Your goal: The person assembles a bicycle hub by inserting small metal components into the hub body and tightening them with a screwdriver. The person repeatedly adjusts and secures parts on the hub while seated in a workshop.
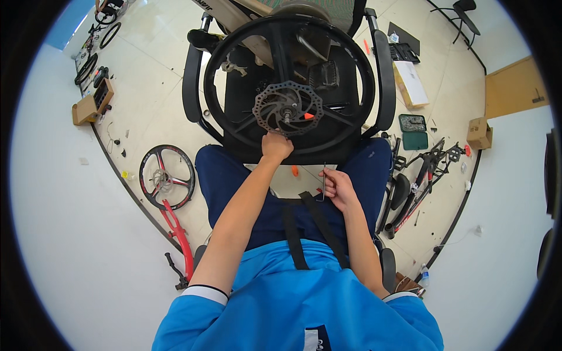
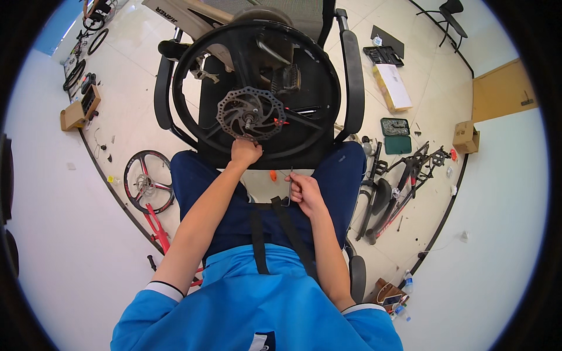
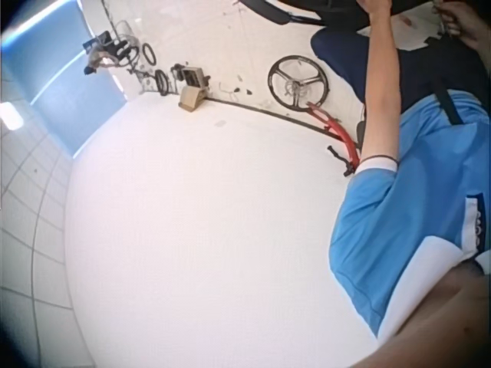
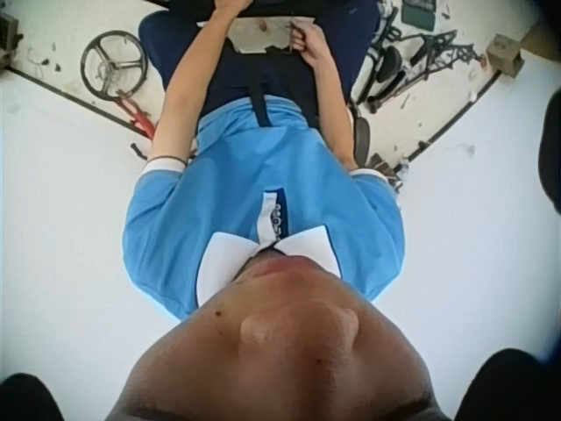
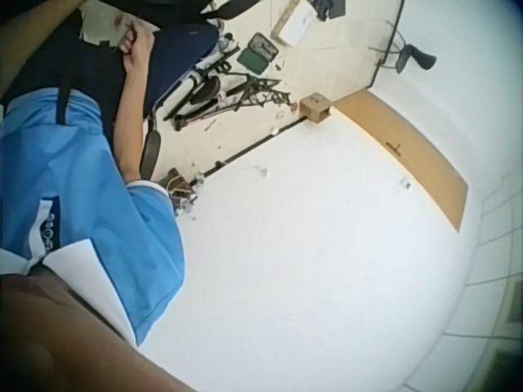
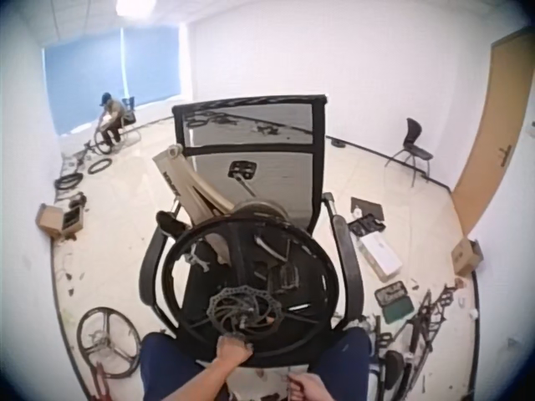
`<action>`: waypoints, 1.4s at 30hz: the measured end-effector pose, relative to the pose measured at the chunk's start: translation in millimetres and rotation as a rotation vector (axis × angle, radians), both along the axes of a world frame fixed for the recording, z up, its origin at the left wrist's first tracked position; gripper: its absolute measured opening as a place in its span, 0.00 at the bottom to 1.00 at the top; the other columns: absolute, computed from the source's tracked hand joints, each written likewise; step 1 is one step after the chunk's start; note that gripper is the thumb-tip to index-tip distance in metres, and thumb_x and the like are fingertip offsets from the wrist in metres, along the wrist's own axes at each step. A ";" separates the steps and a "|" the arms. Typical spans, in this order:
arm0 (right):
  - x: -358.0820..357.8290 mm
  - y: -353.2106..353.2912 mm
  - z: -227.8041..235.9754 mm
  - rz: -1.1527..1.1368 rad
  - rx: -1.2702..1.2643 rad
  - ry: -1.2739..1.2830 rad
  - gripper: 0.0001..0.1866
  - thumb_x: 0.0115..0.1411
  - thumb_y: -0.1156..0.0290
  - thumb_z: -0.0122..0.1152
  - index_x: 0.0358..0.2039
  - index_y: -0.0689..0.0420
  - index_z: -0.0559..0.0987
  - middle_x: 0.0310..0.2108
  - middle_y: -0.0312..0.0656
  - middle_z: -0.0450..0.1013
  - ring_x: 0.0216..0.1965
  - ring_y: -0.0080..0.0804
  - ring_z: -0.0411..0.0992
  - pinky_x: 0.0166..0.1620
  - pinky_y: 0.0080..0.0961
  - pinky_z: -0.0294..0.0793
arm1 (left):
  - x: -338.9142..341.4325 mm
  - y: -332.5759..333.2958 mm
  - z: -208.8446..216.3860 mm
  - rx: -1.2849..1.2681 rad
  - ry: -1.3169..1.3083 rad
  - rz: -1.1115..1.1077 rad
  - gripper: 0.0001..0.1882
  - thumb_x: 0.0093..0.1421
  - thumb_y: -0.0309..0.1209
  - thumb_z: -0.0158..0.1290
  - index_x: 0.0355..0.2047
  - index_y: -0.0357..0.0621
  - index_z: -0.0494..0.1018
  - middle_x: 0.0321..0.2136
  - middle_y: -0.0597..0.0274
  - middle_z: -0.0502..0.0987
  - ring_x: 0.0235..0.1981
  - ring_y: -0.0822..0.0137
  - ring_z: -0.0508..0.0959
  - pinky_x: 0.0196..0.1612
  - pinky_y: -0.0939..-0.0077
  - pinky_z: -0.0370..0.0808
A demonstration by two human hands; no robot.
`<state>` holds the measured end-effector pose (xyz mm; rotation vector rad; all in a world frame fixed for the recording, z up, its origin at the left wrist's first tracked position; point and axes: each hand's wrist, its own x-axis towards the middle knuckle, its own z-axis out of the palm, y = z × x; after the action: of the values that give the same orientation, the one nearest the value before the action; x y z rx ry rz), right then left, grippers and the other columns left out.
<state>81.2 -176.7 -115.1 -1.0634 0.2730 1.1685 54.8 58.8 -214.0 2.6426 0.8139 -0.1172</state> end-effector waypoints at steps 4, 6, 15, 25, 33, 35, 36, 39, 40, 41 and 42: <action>-0.4 1.7 -4.3 0.003 0.003 0.001 0.12 0.66 0.68 0.51 0.34 0.66 0.74 0.15 0.29 0.56 0.13 0.15 0.50 0.18 0.16 0.49 | -5.9 3.1 -3.8 -0.028 0.014 -0.081 0.14 0.55 0.38 0.54 0.30 0.38 0.80 0.34 0.51 0.79 0.39 0.52 0.78 0.42 0.58 0.73; -0.7 3.0 -6.9 0.012 0.004 -0.005 0.12 0.66 0.68 0.52 0.34 0.66 0.74 0.15 0.29 0.56 0.13 0.15 0.50 0.18 0.16 0.49 | -11.6 4.2 -2.4 -0.027 -0.172 -0.069 0.12 0.56 0.34 0.53 0.32 0.35 0.78 0.33 0.49 0.79 0.38 0.51 0.77 0.43 0.58 0.73; -5.3 9.4 -9.0 0.084 -0.064 -0.113 0.12 0.66 0.66 0.53 0.33 0.62 0.76 0.18 0.30 0.64 0.17 0.17 0.59 0.22 0.16 0.57 | -63.4 -38.3 58.9 -0.660 -0.692 0.412 0.10 0.57 0.27 0.59 0.36 0.31 0.76 0.28 0.54 0.80 0.28 0.63 0.79 0.34 0.73 0.75; -20.7 28.1 15.4 0.343 -0.023 -0.315 0.12 0.68 0.65 0.50 0.34 0.60 0.76 0.22 0.34 0.71 0.20 0.19 0.68 0.25 0.17 0.69 | -74.5 -81.9 96.7 -1.438 -0.722 0.738 0.10 0.59 0.29 0.59 0.38 0.36 0.78 0.29 0.64 0.80 0.28 0.77 0.75 0.33 0.83 0.70; -23.8 32.7 20.1 0.305 0.002 -0.345 0.13 0.69 0.66 0.47 0.35 0.61 0.75 0.20 0.35 0.70 0.19 0.18 0.68 0.22 0.15 0.68 | -69.7 -89.6 94.0 -1.583 -0.775 0.785 0.13 0.58 0.28 0.61 0.41 0.34 0.77 0.34 0.60 0.80 0.31 0.77 0.75 0.34 0.82 0.70; -25.3 33.5 18.8 0.284 0.003 -0.360 0.13 0.69 0.66 0.47 0.35 0.61 0.75 0.21 0.35 0.70 0.19 0.18 0.67 0.21 0.15 0.67 | -70.4 -92.6 90.9 -1.637 -0.789 0.794 0.13 0.58 0.28 0.61 0.42 0.34 0.77 0.35 0.60 0.80 0.31 0.77 0.75 0.35 0.82 0.71; -25.9 34.3 18.1 0.274 0.003 -0.369 0.13 0.69 0.66 0.47 0.35 0.61 0.75 0.21 0.35 0.70 0.18 0.18 0.67 0.21 0.14 0.67 | -69.9 -94.0 92.2 -1.633 -0.801 0.812 0.13 0.58 0.28 0.61 0.42 0.34 0.77 0.35 0.60 0.80 0.31 0.77 0.75 0.35 0.82 0.71; -29.0 38.1 16.8 0.182 0.009 -0.341 0.13 0.70 0.66 0.46 0.35 0.61 0.74 0.20 0.34 0.68 0.17 0.17 0.64 0.19 0.14 0.63 | -67.2 -98.1 96.9 -1.615 -0.861 0.860 0.13 0.59 0.28 0.60 0.42 0.35 0.77 0.34 0.61 0.80 0.29 0.77 0.74 0.34 0.83 0.71; -30.2 39.9 17.4 0.174 0.025 -0.328 0.13 0.70 0.66 0.46 0.35 0.61 0.74 0.19 0.33 0.67 0.16 0.16 0.62 0.19 0.14 0.61 | -65.8 -99.0 99.1 -1.605 -0.896 0.872 0.12 0.59 0.27 0.60 0.42 0.35 0.77 0.34 0.62 0.80 0.29 0.77 0.74 0.34 0.83 0.71; -31.1 41.9 18.8 0.167 0.041 -0.315 0.13 0.70 0.66 0.45 0.35 0.60 0.73 0.19 0.32 0.66 0.15 0.16 0.60 0.18 0.13 0.58 | -64.9 -99.2 101.2 -1.595 -0.930 0.883 0.12 0.59 0.27 0.60 0.42 0.35 0.77 0.33 0.62 0.80 0.28 0.77 0.74 0.34 0.83 0.71; -31.3 43.2 20.7 0.158 0.057 -0.303 0.13 0.70 0.66 0.45 0.35 0.60 0.73 0.18 0.31 0.65 0.15 0.15 0.58 0.18 0.13 0.55 | -64.5 -98.4 104.3 -1.585 -0.937 0.891 0.12 0.59 0.27 0.59 0.42 0.35 0.77 0.33 0.62 0.79 0.28 0.77 0.74 0.34 0.83 0.72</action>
<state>49.8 -133.5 -94.3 -1.2099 -0.0827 1.1295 -9.7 -39.6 -109.7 0.5795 0.8421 0.4705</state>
